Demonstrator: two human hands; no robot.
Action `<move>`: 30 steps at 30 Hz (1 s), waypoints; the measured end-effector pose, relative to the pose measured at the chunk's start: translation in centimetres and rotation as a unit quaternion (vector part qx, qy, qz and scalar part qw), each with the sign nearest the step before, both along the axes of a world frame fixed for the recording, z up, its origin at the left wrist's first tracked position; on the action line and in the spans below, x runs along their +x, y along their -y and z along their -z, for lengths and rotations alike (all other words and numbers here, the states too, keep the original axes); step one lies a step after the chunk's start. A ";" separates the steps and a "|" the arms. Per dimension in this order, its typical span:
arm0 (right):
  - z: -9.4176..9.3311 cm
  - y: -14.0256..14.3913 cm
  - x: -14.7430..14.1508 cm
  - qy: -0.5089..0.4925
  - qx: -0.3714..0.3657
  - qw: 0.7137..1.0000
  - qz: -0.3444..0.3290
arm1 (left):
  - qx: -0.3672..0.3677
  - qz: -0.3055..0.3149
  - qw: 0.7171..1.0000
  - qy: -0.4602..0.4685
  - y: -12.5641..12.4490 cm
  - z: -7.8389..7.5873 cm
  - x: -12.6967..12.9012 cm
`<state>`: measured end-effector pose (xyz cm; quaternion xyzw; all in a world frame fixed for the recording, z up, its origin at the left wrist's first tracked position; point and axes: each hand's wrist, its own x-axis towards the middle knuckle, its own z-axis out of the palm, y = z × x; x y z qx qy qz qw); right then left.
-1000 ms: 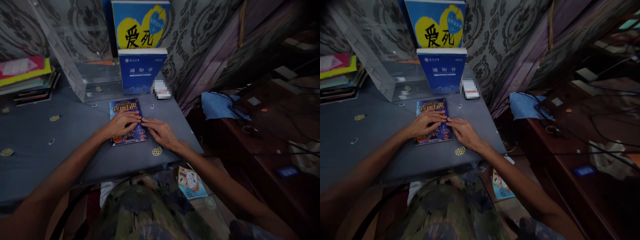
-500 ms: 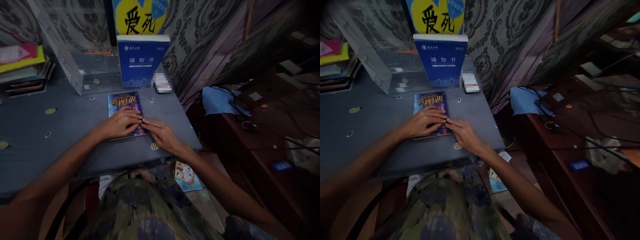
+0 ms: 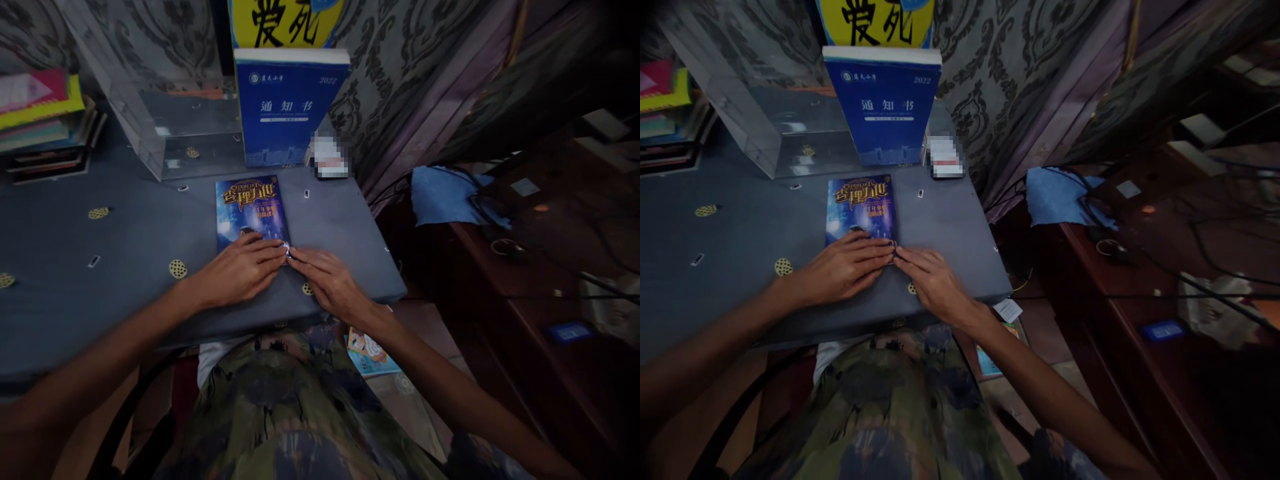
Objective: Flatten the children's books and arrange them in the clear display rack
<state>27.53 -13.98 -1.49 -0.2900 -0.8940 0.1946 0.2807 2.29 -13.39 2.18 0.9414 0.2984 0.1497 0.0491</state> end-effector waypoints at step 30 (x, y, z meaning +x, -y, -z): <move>-2.2 -2.4 -1.8 -0.007 -0.044 0.997 0.064 | 0.114 -0.227 0.967 0.018 6.3 1.4 -5.1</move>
